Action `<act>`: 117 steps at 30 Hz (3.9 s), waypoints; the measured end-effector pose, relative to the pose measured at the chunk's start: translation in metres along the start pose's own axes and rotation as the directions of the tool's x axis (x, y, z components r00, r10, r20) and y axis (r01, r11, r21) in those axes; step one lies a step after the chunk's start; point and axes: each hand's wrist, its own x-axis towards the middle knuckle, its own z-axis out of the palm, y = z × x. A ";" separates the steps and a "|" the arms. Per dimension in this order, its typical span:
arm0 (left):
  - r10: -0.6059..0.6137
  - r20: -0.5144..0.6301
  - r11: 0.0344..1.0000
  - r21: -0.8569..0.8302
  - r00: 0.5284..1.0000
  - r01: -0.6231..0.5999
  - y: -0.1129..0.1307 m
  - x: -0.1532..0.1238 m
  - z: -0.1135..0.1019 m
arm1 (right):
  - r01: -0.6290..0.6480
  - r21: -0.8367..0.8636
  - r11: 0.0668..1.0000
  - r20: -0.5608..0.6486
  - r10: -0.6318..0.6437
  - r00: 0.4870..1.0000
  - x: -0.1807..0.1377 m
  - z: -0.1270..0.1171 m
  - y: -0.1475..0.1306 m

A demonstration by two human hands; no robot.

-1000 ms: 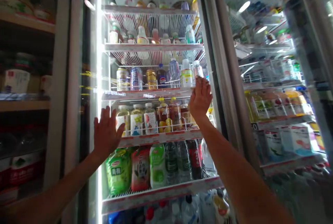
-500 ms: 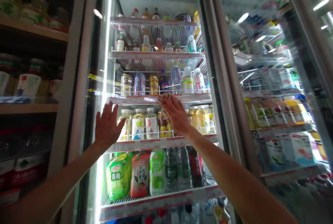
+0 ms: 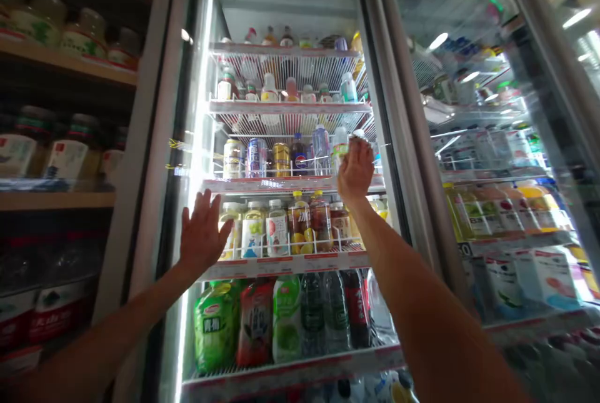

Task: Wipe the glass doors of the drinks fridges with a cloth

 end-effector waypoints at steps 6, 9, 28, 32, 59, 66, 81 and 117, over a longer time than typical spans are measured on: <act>0.001 0.047 0.999 0.037 0.999 -0.003 -0.009 0.001 -0.007 | 0.415 0.165 0.895 0.300 -0.446 0.843 -0.005 0.005 -0.035; -0.059 0.050 0.997 0.059 0.997 0.056 -0.015 0.002 -0.009 | 0.058 0.054 0.997 0.184 -0.067 0.981 0.001 0.009 -0.045; 0.061 0.031 0.994 0.094 0.998 -0.064 -0.066 -0.027 -0.029 | 0.456 0.365 0.812 0.322 -0.570 0.756 0.005 0.052 -0.172; 0.072 0.028 0.989 0.125 0.997 -0.075 -0.075 -0.028 -0.041 | 0.319 0.329 0.889 0.330 -0.424 0.843 -0.006 0.052 -0.193; 0.191 0.117 0.979 0.053 0.974 -0.199 -0.010 -0.087 -0.029 | 0.550 0.332 0.766 0.323 -0.640 0.697 -0.127 -0.017 -0.093; 0.158 0.133 0.987 -0.002 0.978 -0.159 0.020 -0.100 -0.013 | 0.576 0.364 0.732 0.404 -0.681 0.610 -0.139 -0.037 -0.052; 0.163 0.077 0.987 -0.007 0.984 -0.163 0.061 -0.109 0.005 | 0.183 0.010 0.983 0.320 -0.176 0.931 -0.161 -0.062 0.004; 0.228 0.188 0.971 -0.110 0.955 -0.211 0.101 -0.185 0.000 | 0.207 0.125 0.970 0.422 -0.241 0.874 -0.258 -0.098 0.008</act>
